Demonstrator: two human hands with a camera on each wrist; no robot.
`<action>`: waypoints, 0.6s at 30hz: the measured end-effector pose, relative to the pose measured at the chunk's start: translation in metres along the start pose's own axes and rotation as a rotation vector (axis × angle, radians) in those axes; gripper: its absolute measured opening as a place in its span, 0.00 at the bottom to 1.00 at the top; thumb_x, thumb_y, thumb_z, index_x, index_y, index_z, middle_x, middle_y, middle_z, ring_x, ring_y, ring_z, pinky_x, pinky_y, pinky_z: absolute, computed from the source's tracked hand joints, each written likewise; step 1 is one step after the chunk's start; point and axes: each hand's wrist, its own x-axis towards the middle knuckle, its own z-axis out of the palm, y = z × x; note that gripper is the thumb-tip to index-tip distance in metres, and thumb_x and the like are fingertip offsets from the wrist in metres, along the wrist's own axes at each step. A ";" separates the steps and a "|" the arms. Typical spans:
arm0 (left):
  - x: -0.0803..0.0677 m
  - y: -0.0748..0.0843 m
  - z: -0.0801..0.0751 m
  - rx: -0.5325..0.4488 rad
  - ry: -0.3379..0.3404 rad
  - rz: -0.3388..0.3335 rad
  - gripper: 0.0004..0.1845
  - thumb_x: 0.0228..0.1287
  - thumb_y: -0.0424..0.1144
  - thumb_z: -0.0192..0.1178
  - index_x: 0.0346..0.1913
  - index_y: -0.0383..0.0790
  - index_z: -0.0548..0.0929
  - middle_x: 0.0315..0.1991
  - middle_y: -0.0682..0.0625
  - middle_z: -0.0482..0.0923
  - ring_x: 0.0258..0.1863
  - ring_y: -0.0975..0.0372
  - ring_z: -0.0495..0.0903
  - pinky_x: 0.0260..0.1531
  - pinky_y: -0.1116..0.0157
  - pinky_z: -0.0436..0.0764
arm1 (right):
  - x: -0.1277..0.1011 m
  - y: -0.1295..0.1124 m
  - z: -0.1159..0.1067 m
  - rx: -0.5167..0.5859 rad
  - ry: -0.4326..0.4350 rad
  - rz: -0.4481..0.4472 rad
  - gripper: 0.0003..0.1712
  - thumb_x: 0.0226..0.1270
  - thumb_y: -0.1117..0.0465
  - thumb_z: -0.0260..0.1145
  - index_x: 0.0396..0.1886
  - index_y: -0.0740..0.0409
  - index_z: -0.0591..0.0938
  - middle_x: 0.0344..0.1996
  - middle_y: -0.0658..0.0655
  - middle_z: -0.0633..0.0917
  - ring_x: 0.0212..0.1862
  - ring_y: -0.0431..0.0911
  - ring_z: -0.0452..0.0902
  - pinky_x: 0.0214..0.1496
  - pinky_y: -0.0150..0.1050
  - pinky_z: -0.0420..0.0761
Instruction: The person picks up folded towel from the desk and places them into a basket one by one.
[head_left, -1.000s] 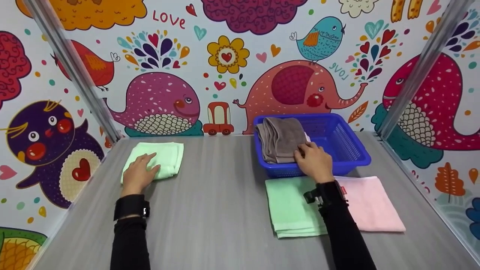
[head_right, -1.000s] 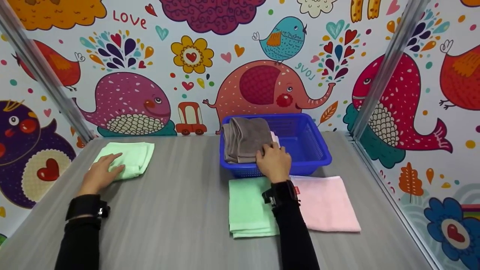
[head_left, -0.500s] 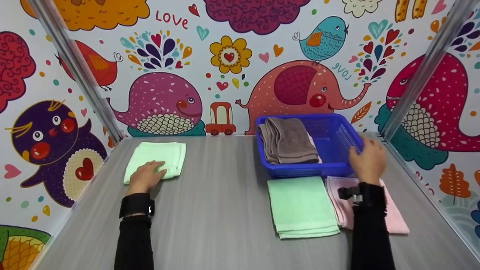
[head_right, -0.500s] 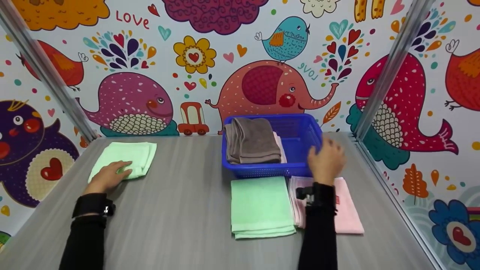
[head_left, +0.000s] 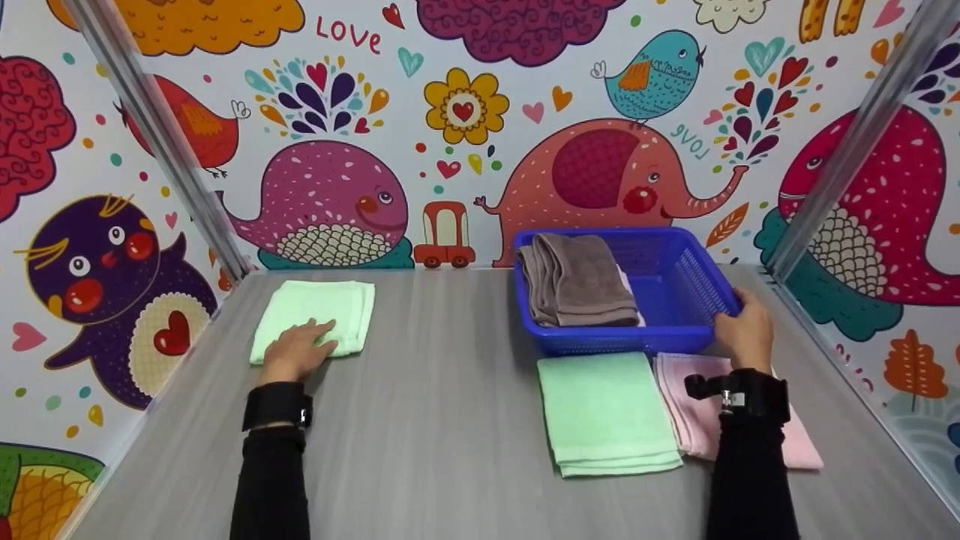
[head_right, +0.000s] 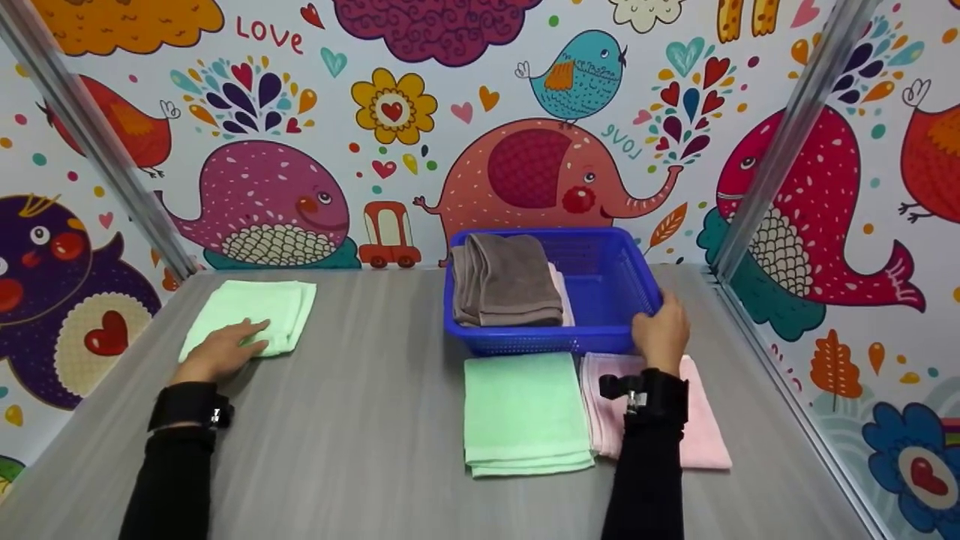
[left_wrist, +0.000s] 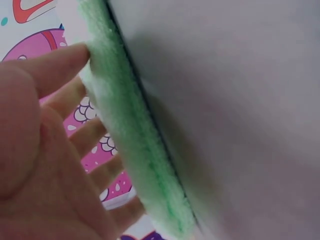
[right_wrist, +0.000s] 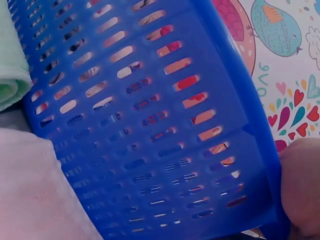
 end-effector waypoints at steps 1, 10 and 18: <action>0.000 0.000 0.000 0.005 -0.002 0.000 0.31 0.81 0.50 0.50 0.80 0.43 0.64 0.79 0.29 0.54 0.78 0.31 0.51 0.72 0.30 0.55 | -0.001 -0.001 0.001 -0.012 -0.001 -0.014 0.39 0.66 0.69 0.49 0.79 0.71 0.59 0.72 0.79 0.68 0.69 0.70 0.67 0.75 0.64 0.64; 0.000 -0.001 -0.001 0.019 -0.003 0.007 0.31 0.81 0.51 0.50 0.80 0.43 0.64 0.79 0.29 0.54 0.78 0.31 0.52 0.72 0.31 0.55 | -0.012 -0.028 0.024 -0.032 -0.117 -0.107 0.34 0.69 0.68 0.56 0.74 0.75 0.66 0.66 0.78 0.74 0.64 0.70 0.73 0.71 0.64 0.71; -0.001 -0.001 -0.001 0.009 0.002 0.022 0.31 0.81 0.51 0.50 0.79 0.42 0.64 0.79 0.29 0.55 0.77 0.30 0.52 0.73 0.32 0.55 | -0.024 -0.046 0.043 -0.066 -0.183 -0.199 0.30 0.70 0.68 0.60 0.70 0.75 0.70 0.62 0.78 0.77 0.58 0.69 0.77 0.65 0.64 0.77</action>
